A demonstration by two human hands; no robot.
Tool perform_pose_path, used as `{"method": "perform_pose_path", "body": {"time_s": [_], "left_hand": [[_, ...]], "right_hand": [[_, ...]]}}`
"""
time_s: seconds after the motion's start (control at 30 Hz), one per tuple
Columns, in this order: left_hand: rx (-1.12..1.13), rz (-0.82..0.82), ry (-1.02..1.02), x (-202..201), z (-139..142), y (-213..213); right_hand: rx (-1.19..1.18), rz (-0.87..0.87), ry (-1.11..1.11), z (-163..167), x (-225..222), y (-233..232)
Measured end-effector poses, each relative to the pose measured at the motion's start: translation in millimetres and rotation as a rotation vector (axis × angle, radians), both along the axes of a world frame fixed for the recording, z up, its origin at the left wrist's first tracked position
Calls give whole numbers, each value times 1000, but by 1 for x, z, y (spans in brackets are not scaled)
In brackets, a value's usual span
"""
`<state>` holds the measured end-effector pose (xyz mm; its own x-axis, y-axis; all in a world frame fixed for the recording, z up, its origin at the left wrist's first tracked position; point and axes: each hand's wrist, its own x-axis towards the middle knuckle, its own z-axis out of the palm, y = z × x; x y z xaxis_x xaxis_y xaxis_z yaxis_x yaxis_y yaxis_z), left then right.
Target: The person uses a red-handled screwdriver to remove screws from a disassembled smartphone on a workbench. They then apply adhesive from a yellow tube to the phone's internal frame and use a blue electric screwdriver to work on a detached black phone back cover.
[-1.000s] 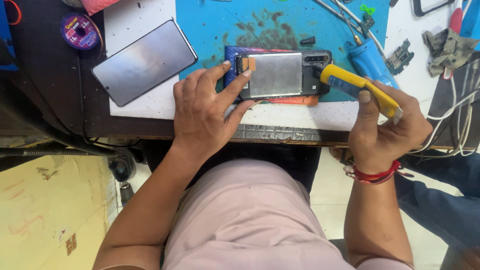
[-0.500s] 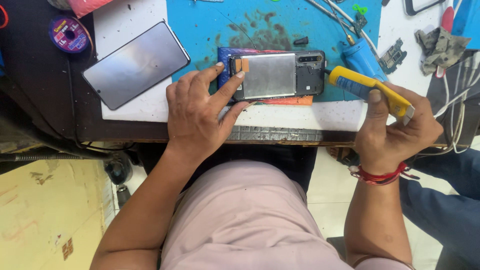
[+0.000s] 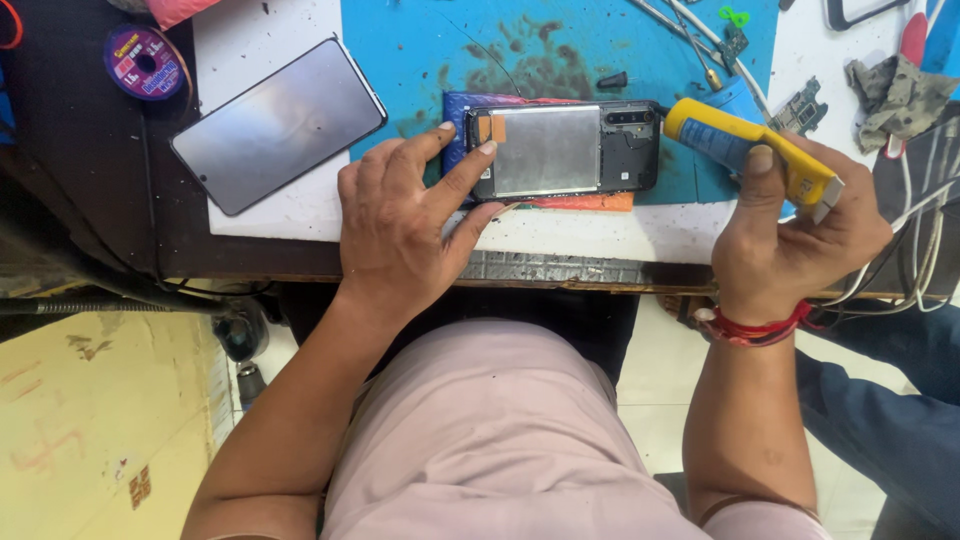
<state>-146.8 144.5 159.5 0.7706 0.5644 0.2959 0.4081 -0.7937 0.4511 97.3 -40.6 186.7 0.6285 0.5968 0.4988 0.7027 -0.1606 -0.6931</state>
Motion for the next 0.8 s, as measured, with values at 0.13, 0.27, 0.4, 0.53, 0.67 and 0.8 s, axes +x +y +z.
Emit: {"method": "perform_pose_path", "body": {"time_s": [0.13, 0.27, 0.4, 0.53, 0.67, 0.8], "left_hand": [[3, 3, 0, 0, 1, 1], [2, 1, -4, 0, 1, 1], [4, -1, -6, -1, 1, 1], [-5, -4, -7, -1, 1, 0], [15, -3, 1, -2, 1, -1], [11, -4, -15, -3, 2, -2]], "right_hand": [[-36, 24, -58, 1, -4, 6], [-54, 42, -75, 3, -8, 10], [-39, 68, -78, 5, -11, 14], [-69, 72, -112, 9, -17, 17], [-98, 88, -166, 15, -22, 18], [-129, 77, -184, 21, -27, 14]]}}
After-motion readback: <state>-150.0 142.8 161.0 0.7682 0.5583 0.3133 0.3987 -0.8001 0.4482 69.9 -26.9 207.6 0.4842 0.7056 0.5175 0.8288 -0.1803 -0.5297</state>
